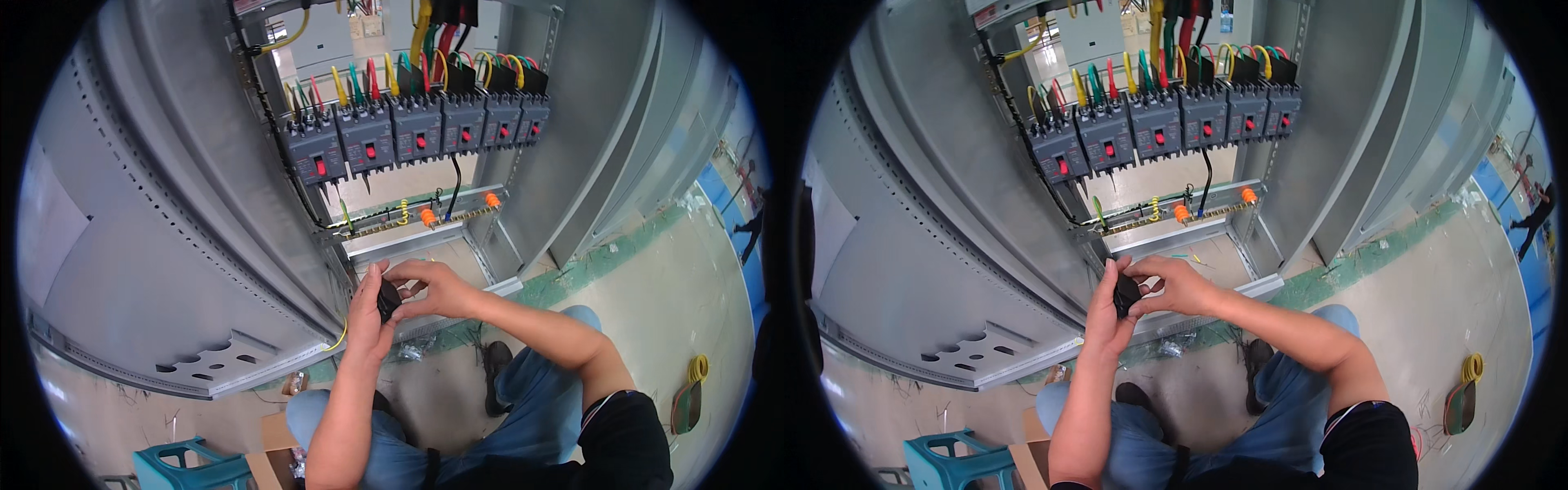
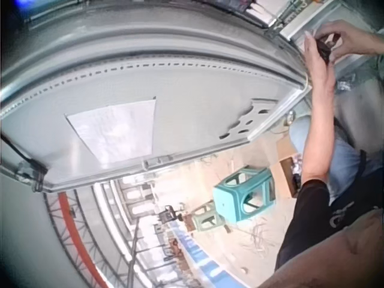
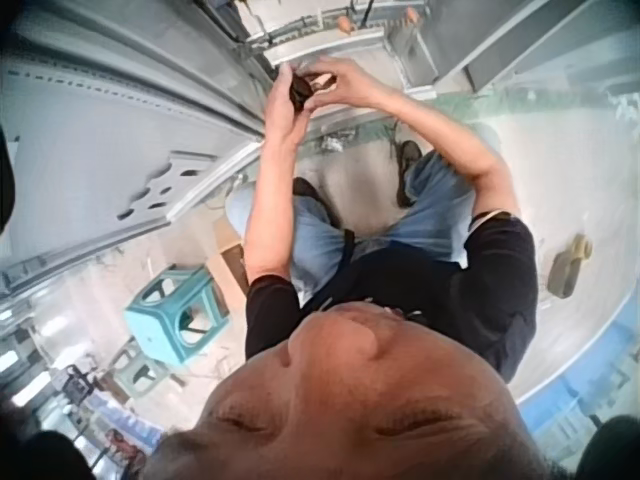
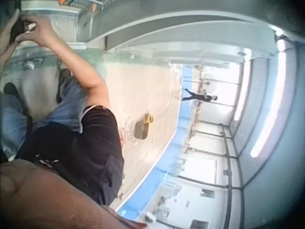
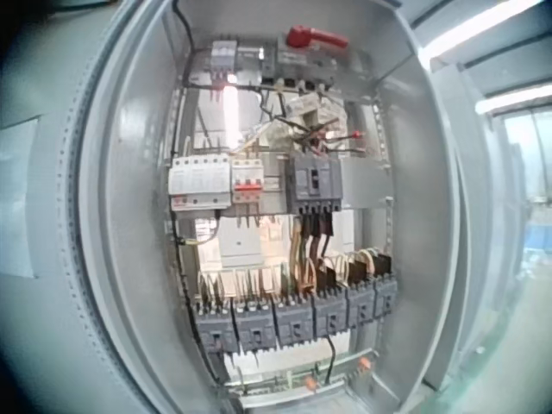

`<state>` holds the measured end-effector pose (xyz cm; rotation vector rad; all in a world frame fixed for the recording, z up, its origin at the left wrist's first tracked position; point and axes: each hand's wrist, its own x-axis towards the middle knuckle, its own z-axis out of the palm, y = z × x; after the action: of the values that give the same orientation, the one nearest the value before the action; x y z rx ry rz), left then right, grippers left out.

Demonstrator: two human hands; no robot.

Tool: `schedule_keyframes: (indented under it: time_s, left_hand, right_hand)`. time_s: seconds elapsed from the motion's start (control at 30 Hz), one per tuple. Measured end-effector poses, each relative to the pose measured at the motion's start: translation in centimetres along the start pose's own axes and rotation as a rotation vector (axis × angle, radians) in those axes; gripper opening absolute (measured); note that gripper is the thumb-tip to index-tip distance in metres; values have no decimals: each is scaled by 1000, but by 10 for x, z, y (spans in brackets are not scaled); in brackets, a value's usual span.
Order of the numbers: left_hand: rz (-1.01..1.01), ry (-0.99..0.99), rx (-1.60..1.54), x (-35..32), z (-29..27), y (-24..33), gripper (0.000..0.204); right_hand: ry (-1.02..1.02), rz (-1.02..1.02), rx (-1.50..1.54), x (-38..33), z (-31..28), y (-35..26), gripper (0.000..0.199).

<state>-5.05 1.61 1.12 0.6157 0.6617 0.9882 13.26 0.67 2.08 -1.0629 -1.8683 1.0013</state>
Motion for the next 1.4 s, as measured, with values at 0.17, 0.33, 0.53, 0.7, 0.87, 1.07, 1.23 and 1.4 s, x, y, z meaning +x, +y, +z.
schedule_keyframes:
  time_s: [0.17,0.33,0.53,0.7,0.87,1.07,1.23,1.4]
  left_hand:
    - [-22,-49,-6,4,4,-5,57]
    - [-30,15,16,5,14,-1,48]
    - [79,55,180,8,18,-4,17]
    - [149,40,314,12,14,-6,16]
    - [130,0,296,10,8,-8,13]
    - [-93,-53,-44,8,12,-5,16]
    - [-89,0,-25,11,8,-15,22]
    - [-51,87,-20,10,6,-8,33]
  right_hand:
    - [-47,61,148,-7,-16,1,56]
    - [22,-53,149,-13,-23,17,31]
    - [296,122,257,-13,-36,9,29]
    - [234,158,285,-18,-40,9,28]
    - [219,171,265,-14,-36,9,22]
    - [223,77,320,-12,-6,-1,50]
    - [330,181,372,31,7,3,44]
    - [634,-3,-24,118,-19,26,30]
